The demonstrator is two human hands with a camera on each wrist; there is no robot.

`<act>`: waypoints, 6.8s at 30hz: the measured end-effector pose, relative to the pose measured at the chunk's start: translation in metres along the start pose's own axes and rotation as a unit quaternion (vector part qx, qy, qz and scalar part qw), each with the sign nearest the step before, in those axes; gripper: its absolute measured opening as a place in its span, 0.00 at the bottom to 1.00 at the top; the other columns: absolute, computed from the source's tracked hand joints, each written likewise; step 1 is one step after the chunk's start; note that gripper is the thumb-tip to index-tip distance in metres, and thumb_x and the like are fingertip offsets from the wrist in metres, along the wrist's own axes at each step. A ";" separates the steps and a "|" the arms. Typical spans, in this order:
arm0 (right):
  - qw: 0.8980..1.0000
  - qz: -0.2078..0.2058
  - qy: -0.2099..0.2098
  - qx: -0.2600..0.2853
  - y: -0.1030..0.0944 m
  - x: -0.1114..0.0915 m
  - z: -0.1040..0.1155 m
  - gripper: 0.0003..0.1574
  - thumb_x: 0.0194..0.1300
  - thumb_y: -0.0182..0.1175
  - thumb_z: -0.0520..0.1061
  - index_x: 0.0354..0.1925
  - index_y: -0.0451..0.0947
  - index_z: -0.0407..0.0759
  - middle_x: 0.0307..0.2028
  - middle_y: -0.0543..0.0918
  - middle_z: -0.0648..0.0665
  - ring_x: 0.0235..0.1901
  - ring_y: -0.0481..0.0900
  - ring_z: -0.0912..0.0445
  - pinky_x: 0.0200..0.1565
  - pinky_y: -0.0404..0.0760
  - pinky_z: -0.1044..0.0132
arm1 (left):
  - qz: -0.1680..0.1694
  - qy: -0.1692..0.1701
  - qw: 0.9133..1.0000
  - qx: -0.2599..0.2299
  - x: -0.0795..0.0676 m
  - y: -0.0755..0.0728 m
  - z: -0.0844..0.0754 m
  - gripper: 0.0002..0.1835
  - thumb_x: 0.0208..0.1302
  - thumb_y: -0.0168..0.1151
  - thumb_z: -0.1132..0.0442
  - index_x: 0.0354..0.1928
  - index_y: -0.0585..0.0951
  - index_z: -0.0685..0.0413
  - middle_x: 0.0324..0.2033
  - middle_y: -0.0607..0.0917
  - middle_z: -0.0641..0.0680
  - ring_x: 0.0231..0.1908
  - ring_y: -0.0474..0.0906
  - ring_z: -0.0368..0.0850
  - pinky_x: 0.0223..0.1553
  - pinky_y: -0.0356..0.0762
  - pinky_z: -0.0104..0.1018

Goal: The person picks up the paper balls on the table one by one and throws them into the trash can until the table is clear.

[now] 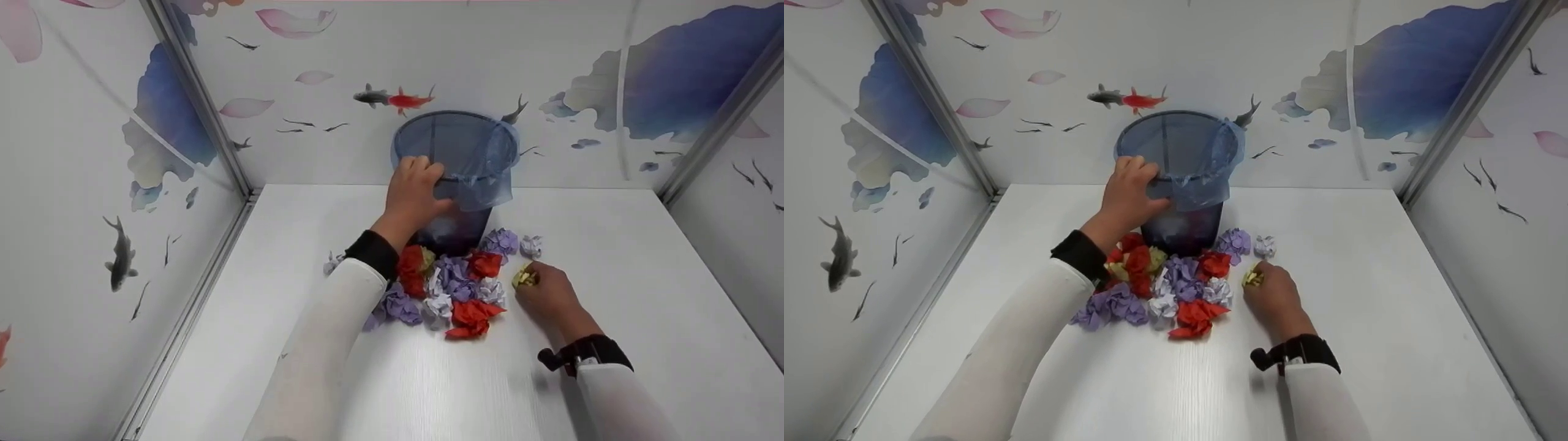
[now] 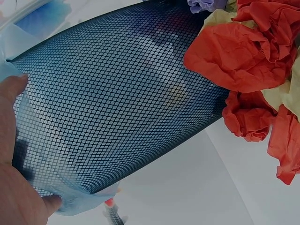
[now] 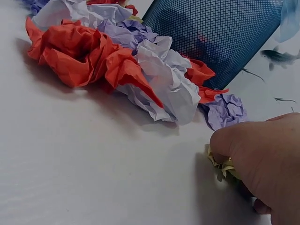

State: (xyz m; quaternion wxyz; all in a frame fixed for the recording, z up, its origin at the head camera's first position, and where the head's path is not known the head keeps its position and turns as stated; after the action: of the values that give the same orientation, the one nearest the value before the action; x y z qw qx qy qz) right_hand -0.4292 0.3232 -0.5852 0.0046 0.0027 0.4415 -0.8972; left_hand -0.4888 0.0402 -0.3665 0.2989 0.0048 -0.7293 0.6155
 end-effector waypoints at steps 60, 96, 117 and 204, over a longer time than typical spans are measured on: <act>0.975 -0.072 0.064 0.200 -0.007 -0.030 -0.024 0.08 0.65 0.59 0.41 0.40 0.71 0.40 0.39 0.73 0.41 0.42 0.70 0.49 0.39 0.75 0.62 | -0.011 0.000 1.000 -0.010 -0.001 -0.003 0.001 0.29 0.60 0.70 0.34 0.51 0.79 0.47 0.42 0.75 0.52 0.53 0.71 0.52 0.57 0.71 0.43; 0.989 -0.063 -0.095 0.098 -0.128 -0.026 0.080 0.10 0.63 0.66 0.39 0.34 0.72 0.39 0.30 0.78 0.46 0.27 0.75 0.57 0.28 0.75 0.65 | -0.017 0.012 1.000 -0.019 0.000 0.000 0.000 0.28 0.59 0.72 0.36 0.49 0.78 0.48 0.39 0.73 0.52 0.50 0.70 0.51 0.55 0.70 0.42; 0.971 -0.098 -0.213 0.045 -0.233 0.014 0.228 0.06 0.62 0.64 0.40 0.34 0.74 0.42 0.25 0.76 0.51 0.23 0.71 0.56 0.26 0.70 0.68 | -0.007 0.002 1.000 -0.002 0.000 0.000 0.001 0.28 0.61 0.69 0.34 0.52 0.78 0.46 0.41 0.74 0.51 0.54 0.71 0.50 0.58 0.69 0.42; 0.997 -0.068 -0.030 -0.017 -0.138 0.082 0.076 0.30 0.72 0.55 0.48 0.66 0.71 0.35 0.66 0.65 0.22 0.64 0.67 0.28 0.63 0.68 0.32 | 0.001 0.000 1.000 -0.018 0.001 0.001 0.001 0.28 0.61 0.69 0.35 0.52 0.77 0.46 0.41 0.73 0.51 0.54 0.69 0.51 0.57 0.69 0.42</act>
State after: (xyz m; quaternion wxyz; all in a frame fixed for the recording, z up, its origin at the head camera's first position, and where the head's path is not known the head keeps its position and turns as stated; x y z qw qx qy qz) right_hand -0.5128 0.3470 -0.4299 -0.0432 -0.0546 0.4556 -0.8874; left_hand -0.4903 0.0398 -0.3674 0.2985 -0.0015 -0.7402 0.6025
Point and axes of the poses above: each hand's wrist, its own x-axis towards the middle knuckle, its own y-axis out of the palm, z = x × y, the point moved 9 cm from there along x, towards the middle knuckle
